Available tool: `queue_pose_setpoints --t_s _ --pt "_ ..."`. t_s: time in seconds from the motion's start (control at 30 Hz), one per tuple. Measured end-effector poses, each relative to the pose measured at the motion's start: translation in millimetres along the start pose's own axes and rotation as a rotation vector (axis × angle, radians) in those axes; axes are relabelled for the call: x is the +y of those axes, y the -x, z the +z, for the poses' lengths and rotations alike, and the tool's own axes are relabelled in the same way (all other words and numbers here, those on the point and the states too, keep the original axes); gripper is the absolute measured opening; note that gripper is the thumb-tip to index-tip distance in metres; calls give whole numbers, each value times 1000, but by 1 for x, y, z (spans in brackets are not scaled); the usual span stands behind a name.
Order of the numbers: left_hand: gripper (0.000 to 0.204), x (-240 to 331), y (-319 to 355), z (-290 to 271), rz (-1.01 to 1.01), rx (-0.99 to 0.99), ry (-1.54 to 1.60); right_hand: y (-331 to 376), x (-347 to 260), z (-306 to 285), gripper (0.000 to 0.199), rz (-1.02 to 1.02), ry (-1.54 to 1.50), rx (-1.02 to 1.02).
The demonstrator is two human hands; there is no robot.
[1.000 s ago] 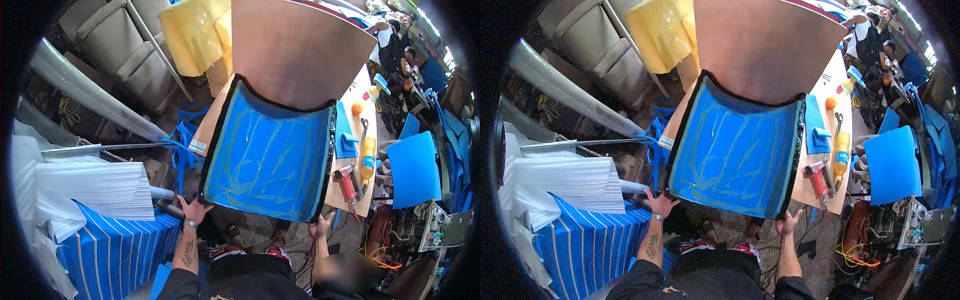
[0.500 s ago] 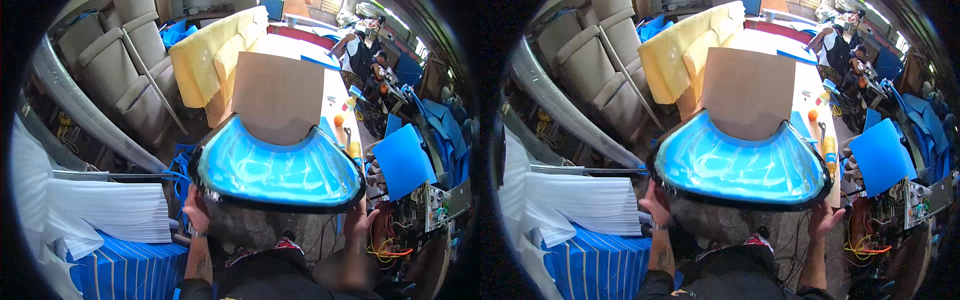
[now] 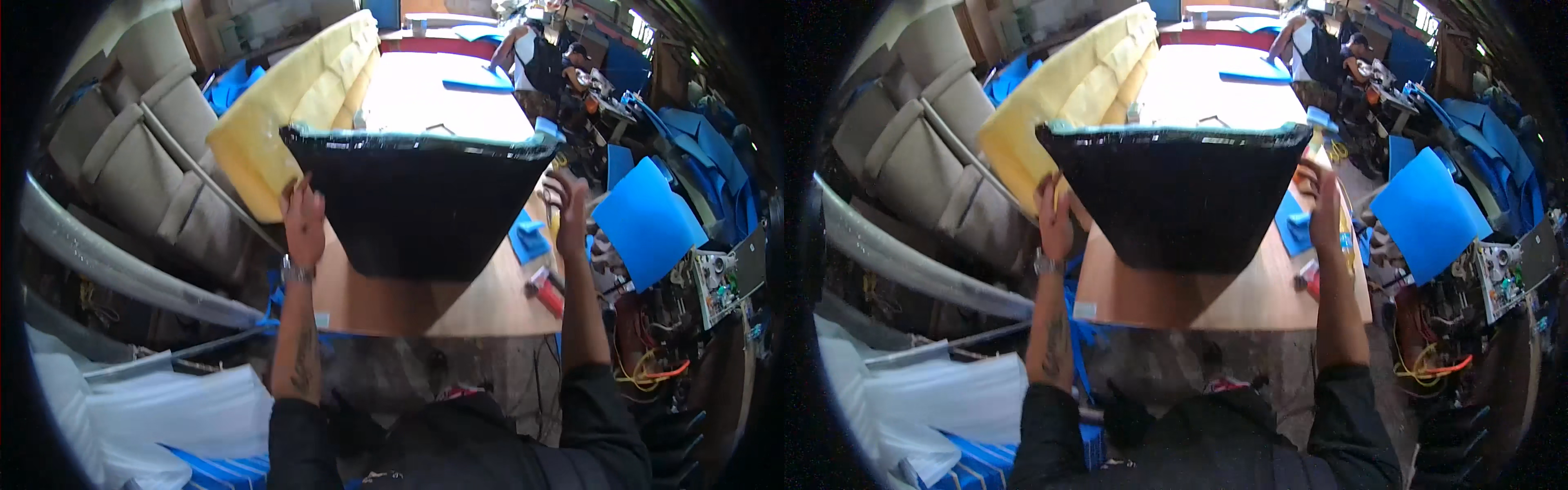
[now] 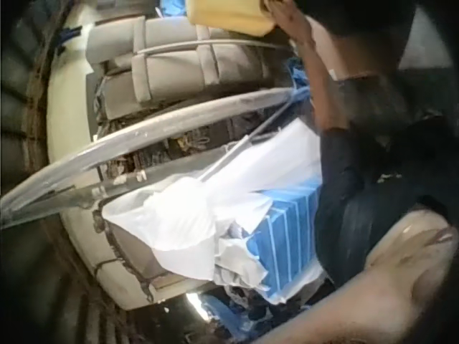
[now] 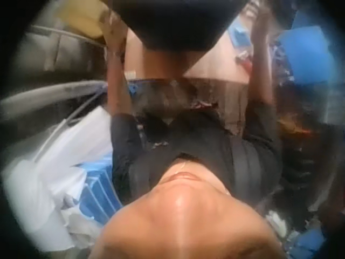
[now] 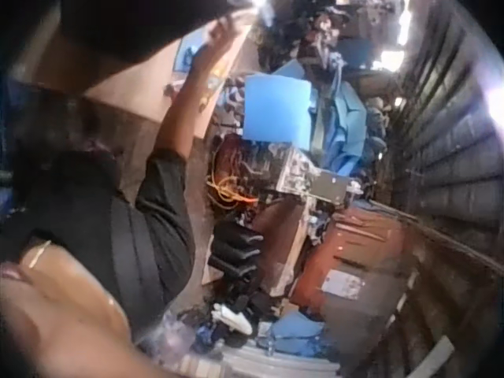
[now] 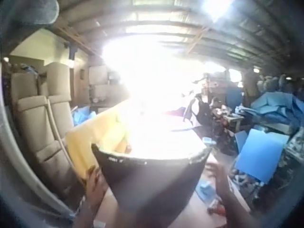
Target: The person trims a blue foam piece with a knife, then applies a yellow liquid from a bottle onto the foam using a sponge. They rub the liquid into the foam surface and edges, then pour more liquid directly onto the foam. Finally, they place the treated foam piece onto a stack of similar items.
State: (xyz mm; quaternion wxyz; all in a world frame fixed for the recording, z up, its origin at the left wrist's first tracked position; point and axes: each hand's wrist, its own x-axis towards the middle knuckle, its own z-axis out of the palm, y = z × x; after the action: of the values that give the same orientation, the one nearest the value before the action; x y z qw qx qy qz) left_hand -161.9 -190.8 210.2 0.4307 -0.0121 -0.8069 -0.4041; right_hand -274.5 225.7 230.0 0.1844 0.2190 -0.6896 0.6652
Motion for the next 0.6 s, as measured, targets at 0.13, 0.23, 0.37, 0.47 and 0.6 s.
queue_pose_setpoints --t_s 0.13,0.23,0.37,0.47,0.6 --pt "47 -70 45 58 1 79 329 43 102 -28 69 246 -146 107" --pt "52 -137 81 82 -318 61 420 67 170 21 51 514 -166 229" --pt "47 -189 71 105 -197 103 299 72 206 54 43 451 -42 352" --pt "41 -235 86 110 -390 191 120 66 233 72 44 254 -54 444" --pt "42 -266 112 139 -560 115 173 94 295 71 39 281 162 685"
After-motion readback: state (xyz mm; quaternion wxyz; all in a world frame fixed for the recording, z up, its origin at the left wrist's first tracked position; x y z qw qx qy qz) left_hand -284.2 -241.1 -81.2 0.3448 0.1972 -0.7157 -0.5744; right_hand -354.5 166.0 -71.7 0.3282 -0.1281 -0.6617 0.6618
